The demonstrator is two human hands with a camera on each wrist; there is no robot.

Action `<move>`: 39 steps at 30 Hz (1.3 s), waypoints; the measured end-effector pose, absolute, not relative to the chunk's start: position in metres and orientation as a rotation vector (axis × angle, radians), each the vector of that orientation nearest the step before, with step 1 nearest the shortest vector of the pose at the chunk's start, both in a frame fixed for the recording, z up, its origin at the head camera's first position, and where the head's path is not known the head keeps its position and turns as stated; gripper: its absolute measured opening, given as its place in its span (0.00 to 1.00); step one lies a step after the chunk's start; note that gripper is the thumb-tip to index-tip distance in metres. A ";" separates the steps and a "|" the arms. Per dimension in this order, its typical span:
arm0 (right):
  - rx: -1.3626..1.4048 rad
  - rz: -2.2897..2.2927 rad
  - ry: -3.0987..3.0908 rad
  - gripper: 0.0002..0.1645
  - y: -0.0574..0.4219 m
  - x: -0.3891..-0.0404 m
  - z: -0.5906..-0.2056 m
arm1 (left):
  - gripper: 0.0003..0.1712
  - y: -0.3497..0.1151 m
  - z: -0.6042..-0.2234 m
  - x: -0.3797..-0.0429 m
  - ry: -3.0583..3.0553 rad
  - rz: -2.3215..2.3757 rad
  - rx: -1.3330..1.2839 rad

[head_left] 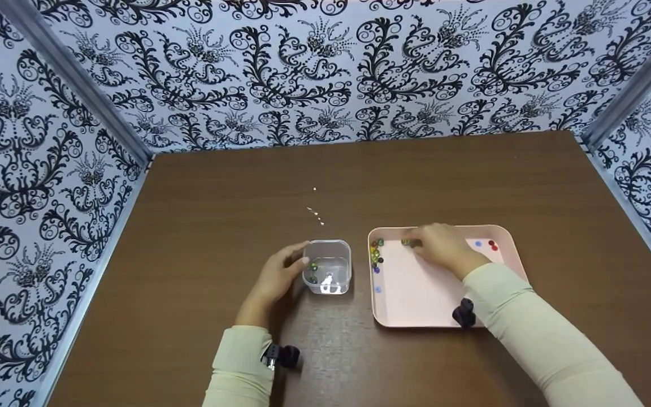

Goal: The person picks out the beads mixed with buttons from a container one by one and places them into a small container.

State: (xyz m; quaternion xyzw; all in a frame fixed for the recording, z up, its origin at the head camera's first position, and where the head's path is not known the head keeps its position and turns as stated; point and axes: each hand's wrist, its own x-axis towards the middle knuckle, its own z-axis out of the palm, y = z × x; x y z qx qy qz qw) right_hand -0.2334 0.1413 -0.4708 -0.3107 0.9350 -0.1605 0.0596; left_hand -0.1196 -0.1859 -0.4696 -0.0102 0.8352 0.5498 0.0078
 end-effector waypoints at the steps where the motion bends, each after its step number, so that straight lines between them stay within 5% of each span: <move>1: -0.933 -0.481 2.828 0.18 0.141 -0.233 -0.471 | 0.22 -0.186 -0.470 -0.120 2.617 1.713 -0.029; 39: -0.937 -0.495 2.833 0.15 0.139 -0.226 -0.461 | 0.22 -0.186 -0.471 -0.120 2.588 1.739 -0.044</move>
